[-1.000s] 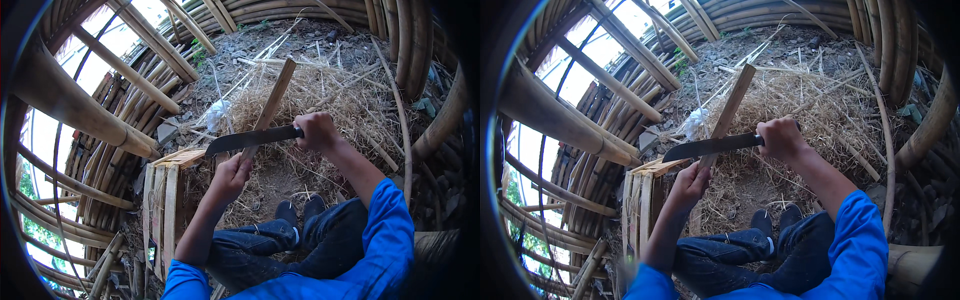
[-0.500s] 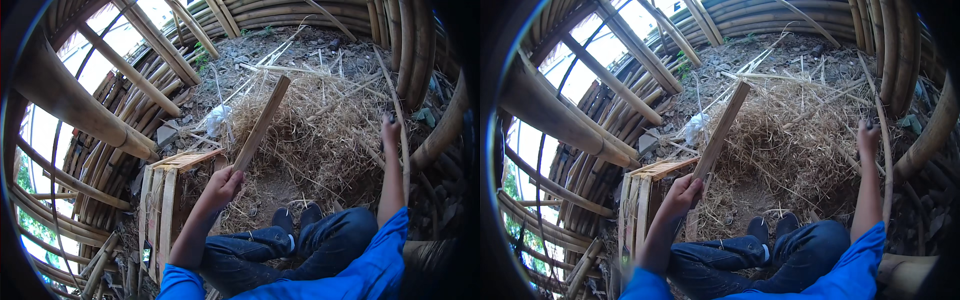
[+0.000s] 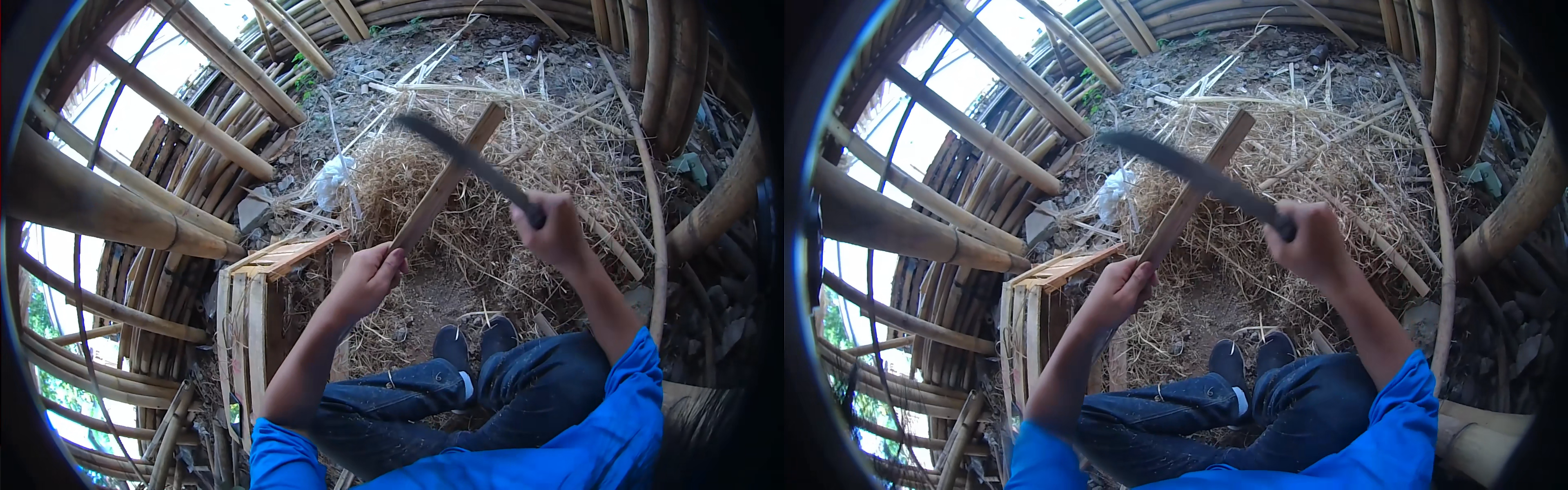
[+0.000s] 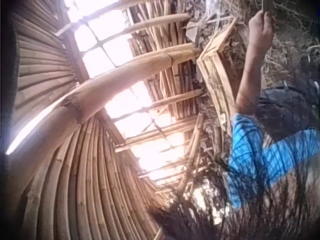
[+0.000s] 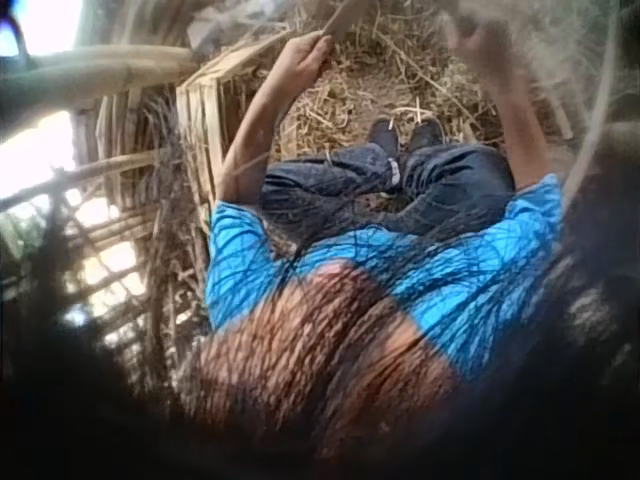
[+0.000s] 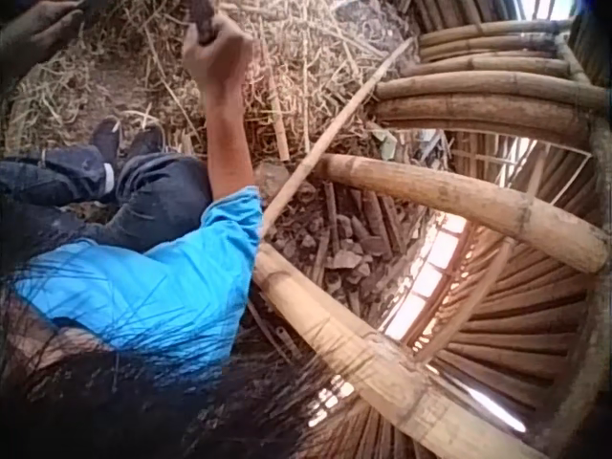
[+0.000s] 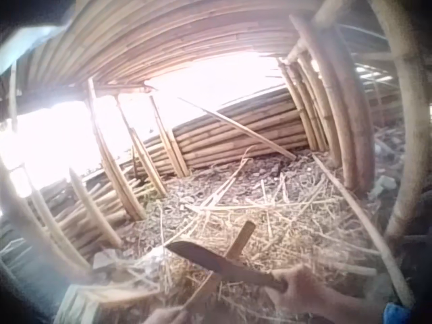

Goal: The person carves and shaves bamboo sticks using a knife, holding and scraping along different pieces one at a time while sitting down.

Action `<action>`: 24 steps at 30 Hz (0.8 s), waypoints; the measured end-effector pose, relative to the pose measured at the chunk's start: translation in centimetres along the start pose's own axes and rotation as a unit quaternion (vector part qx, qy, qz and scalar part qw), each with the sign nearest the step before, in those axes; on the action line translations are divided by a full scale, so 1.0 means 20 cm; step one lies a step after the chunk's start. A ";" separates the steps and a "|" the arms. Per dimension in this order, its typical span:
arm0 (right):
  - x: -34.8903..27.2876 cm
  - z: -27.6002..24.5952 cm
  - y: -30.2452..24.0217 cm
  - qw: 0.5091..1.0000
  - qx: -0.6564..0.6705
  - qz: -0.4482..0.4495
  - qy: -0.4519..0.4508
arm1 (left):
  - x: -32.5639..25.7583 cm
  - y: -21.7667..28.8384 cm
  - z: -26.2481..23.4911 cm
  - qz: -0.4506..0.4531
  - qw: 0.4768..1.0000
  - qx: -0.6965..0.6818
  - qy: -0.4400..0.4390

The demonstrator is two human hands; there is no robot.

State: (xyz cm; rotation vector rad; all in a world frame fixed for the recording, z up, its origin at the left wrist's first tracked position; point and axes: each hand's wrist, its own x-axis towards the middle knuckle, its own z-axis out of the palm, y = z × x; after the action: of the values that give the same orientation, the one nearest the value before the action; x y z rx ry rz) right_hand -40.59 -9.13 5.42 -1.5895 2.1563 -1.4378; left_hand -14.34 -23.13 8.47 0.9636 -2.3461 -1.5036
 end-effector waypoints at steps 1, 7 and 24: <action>-0.02 0.02 -0.04 0.999 -0.027 -0.028 -0.029 | 0.02 0.02 0.03 0.017 1.000 -0.002 -0.016; -0.04 0.13 0.03 0.988 -0.132 -0.057 -0.055 | -0.14 0.08 0.20 0.028 0.999 0.033 0.012; -0.07 0.02 -0.08 0.989 -0.032 0.102 -0.107 | -0.52 -0.16 0.27 -0.146 0.973 -0.180 0.002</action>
State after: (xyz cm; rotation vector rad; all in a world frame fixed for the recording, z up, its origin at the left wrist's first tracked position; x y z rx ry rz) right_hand -38.72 -8.29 5.86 -1.4207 2.1819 -1.0964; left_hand -7.58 -13.63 5.08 1.2450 -1.8882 -1.9435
